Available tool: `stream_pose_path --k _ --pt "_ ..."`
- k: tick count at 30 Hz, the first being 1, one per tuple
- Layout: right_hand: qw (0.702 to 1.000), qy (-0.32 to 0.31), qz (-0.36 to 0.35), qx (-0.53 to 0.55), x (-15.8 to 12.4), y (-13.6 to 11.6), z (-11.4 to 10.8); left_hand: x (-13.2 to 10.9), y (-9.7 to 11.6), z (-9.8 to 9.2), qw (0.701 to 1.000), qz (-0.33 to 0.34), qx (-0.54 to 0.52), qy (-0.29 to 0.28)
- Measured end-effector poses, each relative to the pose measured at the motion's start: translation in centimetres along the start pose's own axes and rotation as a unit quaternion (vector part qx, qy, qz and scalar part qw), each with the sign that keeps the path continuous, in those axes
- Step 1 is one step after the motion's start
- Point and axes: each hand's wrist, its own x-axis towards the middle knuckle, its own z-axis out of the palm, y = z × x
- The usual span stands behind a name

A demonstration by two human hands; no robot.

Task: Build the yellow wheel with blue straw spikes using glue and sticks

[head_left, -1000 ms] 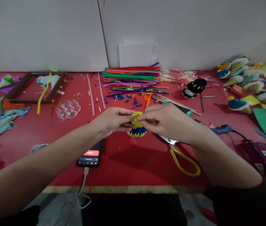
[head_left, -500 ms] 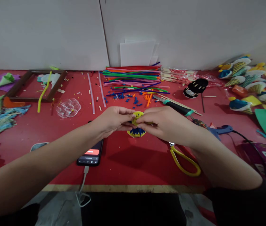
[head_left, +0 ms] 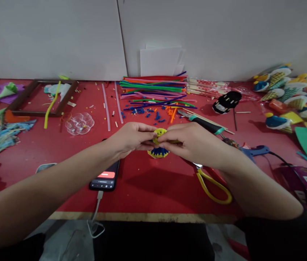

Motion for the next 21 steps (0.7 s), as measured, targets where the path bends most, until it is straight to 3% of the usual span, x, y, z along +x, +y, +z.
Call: stream_pose_path --k 8,11,14,21 --pt "0.994 -0.078 -0.033 -0.064 -0.4 -0.4 -0.9 -0.4 -0.1 -0.6 0.999 0.024 0.025 -0.007" --pt "0.993 -0.075 -0.072 -0.051 -0.9 -0.7 -1.3 -0.7 0.1 -1.2 0.998 0.026 0.056 -0.023" --pt "0.993 -0.066 -0.097 -0.023 -1.1 -0.8 -1.2 -1.0 0.4 -1.7 0.993 0.015 0.102 -0.051" --pt "0.982 -0.124 -0.139 -0.038 -0.7 -0.6 -0.7 -1.7 0.9 -1.6 0.981 -0.023 0.169 -0.094"
